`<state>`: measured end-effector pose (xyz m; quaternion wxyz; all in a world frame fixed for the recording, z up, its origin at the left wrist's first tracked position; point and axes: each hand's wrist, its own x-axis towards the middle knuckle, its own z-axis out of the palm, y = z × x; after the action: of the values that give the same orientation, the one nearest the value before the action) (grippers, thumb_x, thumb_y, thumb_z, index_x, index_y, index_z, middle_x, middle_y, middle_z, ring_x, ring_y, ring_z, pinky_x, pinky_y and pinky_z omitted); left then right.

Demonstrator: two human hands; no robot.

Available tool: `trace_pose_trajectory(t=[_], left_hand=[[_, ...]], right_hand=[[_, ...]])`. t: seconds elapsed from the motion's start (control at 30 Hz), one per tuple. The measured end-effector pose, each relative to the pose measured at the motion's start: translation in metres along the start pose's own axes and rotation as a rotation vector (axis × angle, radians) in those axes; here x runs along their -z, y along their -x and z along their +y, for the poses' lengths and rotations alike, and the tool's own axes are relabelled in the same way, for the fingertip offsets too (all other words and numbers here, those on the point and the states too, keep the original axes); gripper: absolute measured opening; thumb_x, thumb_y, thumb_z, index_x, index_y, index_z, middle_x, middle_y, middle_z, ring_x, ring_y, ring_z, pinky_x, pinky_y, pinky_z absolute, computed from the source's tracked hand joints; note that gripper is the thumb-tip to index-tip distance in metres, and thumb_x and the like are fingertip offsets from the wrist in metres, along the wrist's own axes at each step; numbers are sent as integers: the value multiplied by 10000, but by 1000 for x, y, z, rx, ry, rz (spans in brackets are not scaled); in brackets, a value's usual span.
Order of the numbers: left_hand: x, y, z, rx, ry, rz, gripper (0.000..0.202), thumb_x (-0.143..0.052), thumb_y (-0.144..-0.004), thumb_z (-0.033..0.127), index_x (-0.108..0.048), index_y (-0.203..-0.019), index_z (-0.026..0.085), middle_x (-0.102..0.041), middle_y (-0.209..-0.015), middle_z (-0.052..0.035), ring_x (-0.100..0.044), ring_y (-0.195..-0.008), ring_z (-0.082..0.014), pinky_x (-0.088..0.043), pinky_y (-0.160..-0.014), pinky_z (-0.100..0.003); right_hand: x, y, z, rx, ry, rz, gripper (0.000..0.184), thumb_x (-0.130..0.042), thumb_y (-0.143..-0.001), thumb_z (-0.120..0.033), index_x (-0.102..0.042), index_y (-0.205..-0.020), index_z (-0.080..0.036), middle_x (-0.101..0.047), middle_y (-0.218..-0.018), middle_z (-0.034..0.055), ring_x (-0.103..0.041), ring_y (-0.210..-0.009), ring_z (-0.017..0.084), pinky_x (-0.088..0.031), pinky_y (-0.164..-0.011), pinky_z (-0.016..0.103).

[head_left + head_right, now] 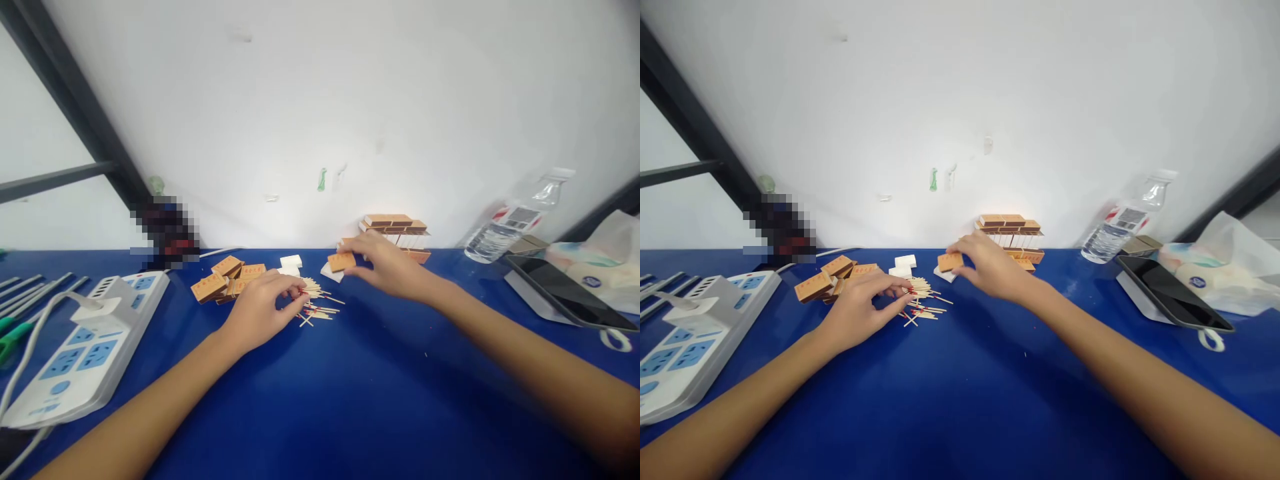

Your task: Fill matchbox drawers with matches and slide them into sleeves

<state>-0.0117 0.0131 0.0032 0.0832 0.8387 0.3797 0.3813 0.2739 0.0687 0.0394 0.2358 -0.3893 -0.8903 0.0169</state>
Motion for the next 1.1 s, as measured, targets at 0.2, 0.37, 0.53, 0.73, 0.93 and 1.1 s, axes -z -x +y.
trace_pose_trajectory(t=[0.2, 0.37, 0.53, 0.73, 0.93, 1.1], left_hand=[[0, 1, -2, -74, -63, -36, 143, -639, -990, 287, -752, -1012, 202, -769, -863, -36, -668, -797, -186, -531, -766, -357], [1, 1, -3, -68, -114, -23, 164, -622, -999, 294, -758, -984, 205, -786, -889, -40, -667, -783, -188, -523, -752, -357], [3, 0, -5, -40, -165, -11, 166, -619, -987, 288, -769, -982, 216, -777, -851, -36, -664, -778, -196, -502, -729, -348], [9, -5, -8, 92, -288, 119, 159, -640, -959, 301, -764, -999, 211, -719, -718, -16, -608, -728, -198, -456, -705, -338], [9, -4, 1, 9, -196, 78, 183, -655, -954, 353, -755, -987, 204, -724, -749, -16, -614, -725, -180, -476, -715, -331], [8, -3, 11, -69, -115, 23, 247, -665, -965, 415, -752, -908, 191, -668, -693, -4, -605, -685, -162, -459, -680, -321]], right_hand=[[-13, -47, 37, -63, 521, -85, 297, -475, -956, -62, -737, -1088, -114, -715, -1070, 194, -583, -1034, 313, -437, -859, 418], [-21, -53, 31, -68, 624, -115, 331, -453, -945, -30, -765, -917, -137, -692, -1006, 216, -530, -1015, 335, -363, -813, 422], [-23, -45, 10, -52, 645, -91, 303, -444, -1003, -114, -747, -1023, -122, -686, -1087, 222, -560, -1032, 337, -382, -839, 426], [-36, -30, -1, -178, 242, -205, 357, -642, -951, -475, -715, -1049, -140, -735, -1059, 182, -660, -1002, 320, -488, -807, 412], [-13, -6, -26, -180, -1, -143, 331, -714, -899, -393, -677, -1152, -182, -743, -1053, 106, -678, -916, 251, -506, -769, 367], [-8, 36, -81, -39, -223, -313, 255, -765, -889, -343, -689, -1111, -242, -734, -1066, 59, -656, -968, 236, -500, -813, 352]])
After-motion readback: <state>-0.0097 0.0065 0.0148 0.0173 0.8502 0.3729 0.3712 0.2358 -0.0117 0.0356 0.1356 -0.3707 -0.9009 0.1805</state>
